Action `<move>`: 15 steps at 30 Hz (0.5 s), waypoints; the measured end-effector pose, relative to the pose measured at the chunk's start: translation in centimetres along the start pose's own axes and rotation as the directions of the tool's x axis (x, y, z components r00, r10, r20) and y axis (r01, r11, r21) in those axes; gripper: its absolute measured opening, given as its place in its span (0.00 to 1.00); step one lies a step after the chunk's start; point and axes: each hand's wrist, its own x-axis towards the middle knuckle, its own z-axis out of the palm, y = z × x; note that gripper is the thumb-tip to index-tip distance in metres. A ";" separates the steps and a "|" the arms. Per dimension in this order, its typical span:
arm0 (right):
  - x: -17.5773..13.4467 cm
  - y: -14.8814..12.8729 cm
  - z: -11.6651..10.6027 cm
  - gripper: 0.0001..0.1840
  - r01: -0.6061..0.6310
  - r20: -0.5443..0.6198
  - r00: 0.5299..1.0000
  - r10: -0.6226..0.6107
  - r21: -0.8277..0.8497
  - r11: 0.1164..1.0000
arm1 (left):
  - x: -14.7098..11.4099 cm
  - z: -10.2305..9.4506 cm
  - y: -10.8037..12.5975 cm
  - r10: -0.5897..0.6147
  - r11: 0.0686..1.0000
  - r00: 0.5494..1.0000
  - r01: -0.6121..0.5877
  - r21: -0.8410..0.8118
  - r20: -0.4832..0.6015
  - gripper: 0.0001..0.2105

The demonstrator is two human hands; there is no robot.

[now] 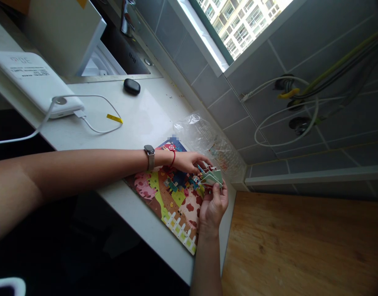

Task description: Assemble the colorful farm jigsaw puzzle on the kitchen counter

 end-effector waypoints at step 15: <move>-0.3 0.3 0.2 0.24 -0.063 0.124 0.989 0.075 -0.100 0.993 | 0.4 0.5 0.4 0.049 0.990 0.994 -0.062 -0.126 -0.099 0.25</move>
